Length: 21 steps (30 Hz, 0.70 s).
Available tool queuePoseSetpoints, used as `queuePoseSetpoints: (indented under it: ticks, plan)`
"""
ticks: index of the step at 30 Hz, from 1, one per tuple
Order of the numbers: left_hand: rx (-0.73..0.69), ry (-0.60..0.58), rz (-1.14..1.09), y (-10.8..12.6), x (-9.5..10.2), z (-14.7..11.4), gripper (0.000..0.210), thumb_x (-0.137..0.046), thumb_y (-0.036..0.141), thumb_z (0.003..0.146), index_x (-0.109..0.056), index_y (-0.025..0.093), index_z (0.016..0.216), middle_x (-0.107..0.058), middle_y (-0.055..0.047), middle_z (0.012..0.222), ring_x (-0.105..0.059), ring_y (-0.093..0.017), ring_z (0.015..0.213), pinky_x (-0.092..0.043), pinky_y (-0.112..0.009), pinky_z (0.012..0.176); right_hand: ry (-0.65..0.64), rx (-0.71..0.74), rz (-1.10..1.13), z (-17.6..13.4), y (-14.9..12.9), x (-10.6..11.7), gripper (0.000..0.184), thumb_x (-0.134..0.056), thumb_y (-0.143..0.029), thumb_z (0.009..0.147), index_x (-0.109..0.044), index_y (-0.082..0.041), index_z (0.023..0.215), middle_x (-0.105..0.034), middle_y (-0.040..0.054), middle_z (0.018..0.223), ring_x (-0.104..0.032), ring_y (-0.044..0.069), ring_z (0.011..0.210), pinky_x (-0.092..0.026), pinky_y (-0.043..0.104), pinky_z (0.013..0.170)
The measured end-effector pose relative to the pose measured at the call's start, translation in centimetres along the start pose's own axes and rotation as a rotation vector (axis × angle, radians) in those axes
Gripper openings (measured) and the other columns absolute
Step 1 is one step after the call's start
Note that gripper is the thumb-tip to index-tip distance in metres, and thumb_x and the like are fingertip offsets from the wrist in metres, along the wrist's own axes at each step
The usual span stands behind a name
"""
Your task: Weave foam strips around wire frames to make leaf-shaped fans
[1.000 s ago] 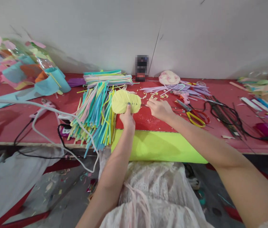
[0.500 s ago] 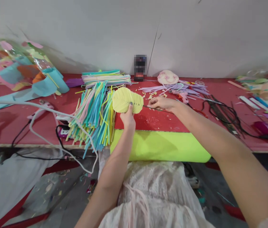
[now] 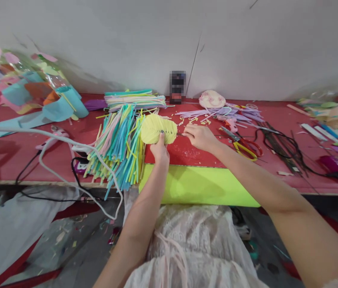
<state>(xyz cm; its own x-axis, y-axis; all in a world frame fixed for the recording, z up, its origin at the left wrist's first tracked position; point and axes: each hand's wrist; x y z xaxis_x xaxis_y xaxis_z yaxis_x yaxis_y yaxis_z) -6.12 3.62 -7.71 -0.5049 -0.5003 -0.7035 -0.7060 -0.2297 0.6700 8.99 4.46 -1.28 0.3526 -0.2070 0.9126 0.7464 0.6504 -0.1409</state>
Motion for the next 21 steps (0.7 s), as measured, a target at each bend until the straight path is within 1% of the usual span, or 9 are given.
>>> queuePoseSetpoints:
  ticks: [5, 9, 12, 14, 16, 18, 21]
  plan:
    - [-0.029, -0.028, 0.054, 0.1, -0.2, -0.2, 0.041, -0.071, 0.018, 0.071, -0.061, 0.014, 0.111, -0.061, -0.014, 0.121, -0.062, -0.020, 0.104, -0.054, -0.029, 0.081, 0.041, -0.054, 0.089, -0.5, 0.9, -1.3, 0.019, -0.045, -0.026, 0.091, -0.059, -0.018, 0.080, -0.060, 0.0050, 0.082, -0.052, 0.016, 0.073, -0.031, 0.026, 0.062]
    - [-0.080, -0.086, 0.073, 0.7, -0.6, -0.4, 0.040, -0.070, 0.016, 0.071, -0.062, 0.016, 0.110, -0.064, -0.011, 0.116, -0.063, -0.018, 0.103, -0.052, -0.029, 0.084, 0.034, -0.115, 0.236, -0.9, 1.5, -1.2, 0.021, -0.046, -0.033, 0.090, -0.059, -0.018, 0.081, -0.062, 0.0047, 0.082, -0.053, 0.016, 0.074, -0.034, 0.025, 0.065]
    - [-0.082, -0.148, 0.095, 1.1, -1.0, -0.7, 0.040, -0.072, 0.014, 0.068, -0.064, 0.017, 0.107, -0.064, -0.010, 0.115, -0.062, -0.017, 0.104, -0.050, -0.029, 0.088, -0.002, -0.162, 0.362, -1.8, 2.0, -0.7, 0.028, -0.045, -0.042, 0.090, -0.058, -0.018, 0.080, -0.062, 0.0042, 0.079, -0.054, 0.016, 0.072, -0.036, 0.025, 0.065]
    - [-0.040, -0.199, 0.104, 1.3, -1.5, -1.2, 0.040, -0.073, 0.016, 0.067, -0.064, 0.017, 0.106, -0.065, -0.010, 0.115, -0.063, -0.018, 0.103, -0.050, -0.031, 0.089, 0.001, -0.188, 0.412, -2.7, 2.1, -0.2, 0.030, -0.047, -0.045, 0.088, -0.056, -0.018, 0.077, -0.060, 0.0028, 0.075, -0.053, 0.016, 0.069, -0.036, 0.025, 0.065]
    - [-0.033, -0.244, 0.099, 1.5, -2.3, -1.9, 0.040, -0.074, 0.019, 0.067, -0.065, 0.017, 0.106, -0.065, -0.011, 0.114, -0.063, -0.018, 0.102, -0.049, -0.032, 0.089, 0.015, -0.213, 0.430, -3.7, 1.9, 0.4, 0.030, -0.048, -0.046, 0.087, -0.053, -0.019, 0.075, -0.057, 0.0005, 0.069, -0.050, 0.014, 0.063, -0.035, 0.025, 0.062]
    - [-0.085, -0.257, 0.081, 1.8, -3.4, -2.6, 0.040, -0.074, 0.021, 0.067, -0.065, 0.017, 0.106, -0.065, -0.010, 0.114, -0.063, -0.018, 0.102, -0.049, -0.032, 0.090, 0.021, -0.231, 0.446, -4.5, 1.4, 1.2, 0.031, -0.047, -0.045, 0.088, -0.051, -0.019, 0.072, -0.053, -0.0010, 0.064, -0.046, 0.013, 0.059, -0.033, 0.024, 0.059]
    - [-0.187, -0.233, 0.060, 2.4, -5.1, -3.6, 0.039, -0.075, 0.021, 0.066, -0.066, 0.017, 0.104, -0.066, -0.009, 0.112, -0.063, -0.018, 0.101, -0.049, -0.030, 0.089, 0.041, -0.255, 0.468, -5.4, 0.3, 2.4, 0.032, -0.045, -0.046, 0.088, -0.051, -0.019, 0.071, -0.051, -0.0014, 0.062, -0.045, 0.013, 0.057, -0.033, 0.025, 0.058]
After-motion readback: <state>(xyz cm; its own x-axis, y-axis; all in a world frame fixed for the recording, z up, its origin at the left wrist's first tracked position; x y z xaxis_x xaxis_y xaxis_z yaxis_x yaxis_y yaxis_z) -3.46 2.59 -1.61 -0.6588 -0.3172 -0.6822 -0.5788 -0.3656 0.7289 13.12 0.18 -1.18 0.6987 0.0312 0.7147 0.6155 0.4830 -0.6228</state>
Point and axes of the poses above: each hand's wrist, its own z-axis towards the middle knuckle, its own x-axis out of the back of the hand, y = z × x
